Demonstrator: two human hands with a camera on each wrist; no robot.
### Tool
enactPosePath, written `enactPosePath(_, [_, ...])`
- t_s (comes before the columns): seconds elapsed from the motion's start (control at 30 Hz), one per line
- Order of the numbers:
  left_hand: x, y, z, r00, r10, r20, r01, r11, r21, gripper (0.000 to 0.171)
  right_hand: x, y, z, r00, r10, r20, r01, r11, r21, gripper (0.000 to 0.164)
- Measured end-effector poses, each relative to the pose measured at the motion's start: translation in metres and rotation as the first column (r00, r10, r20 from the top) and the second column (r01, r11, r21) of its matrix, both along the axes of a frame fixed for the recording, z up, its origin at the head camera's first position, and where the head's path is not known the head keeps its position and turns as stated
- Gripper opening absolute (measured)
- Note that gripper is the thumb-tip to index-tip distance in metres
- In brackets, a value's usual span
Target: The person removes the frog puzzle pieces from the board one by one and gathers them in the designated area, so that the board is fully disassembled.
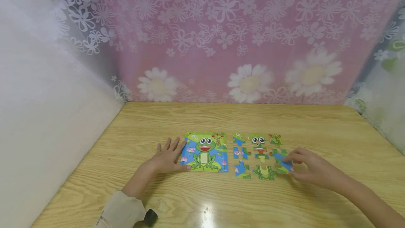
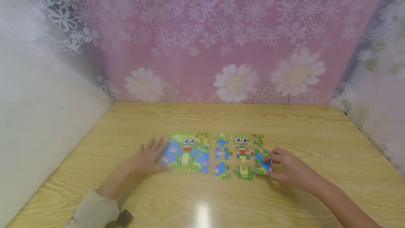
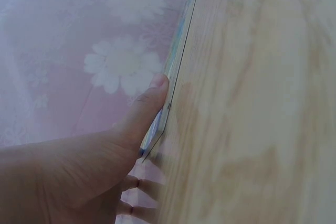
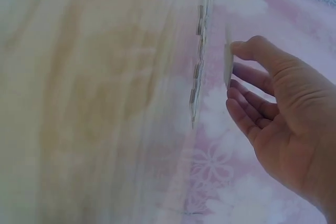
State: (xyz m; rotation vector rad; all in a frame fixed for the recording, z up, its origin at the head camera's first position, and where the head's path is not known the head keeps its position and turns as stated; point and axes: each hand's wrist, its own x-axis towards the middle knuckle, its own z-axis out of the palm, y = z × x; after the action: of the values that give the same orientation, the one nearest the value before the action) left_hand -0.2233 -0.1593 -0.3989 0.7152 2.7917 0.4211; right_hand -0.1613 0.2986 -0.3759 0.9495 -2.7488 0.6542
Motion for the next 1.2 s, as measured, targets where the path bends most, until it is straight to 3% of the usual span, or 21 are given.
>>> enactPosePath(0.37, [0.000,0.000,0.000,1.000,-0.001,-0.009,0.001,1.000,-0.001,0.096,0.001,0.016,-0.022,0.988,0.069,-0.141,-0.071,0.997,-0.005,0.037])
enactPosePath(0.63, [0.000,0.000,-0.001,1.000,-0.001,-0.005,0.001,1.000,-0.003,0.096,-0.001,0.021,-0.028,0.992,0.100,-0.082,-0.103,0.994,-0.034,0.034])
enactPosePath(1.2, [0.001,0.000,0.001,1.000,0.004,0.009,-0.004,1.000,0.004,0.096,0.000,0.019,-0.030,0.990,0.108,-0.088,-0.110,0.993,-0.029,0.036])
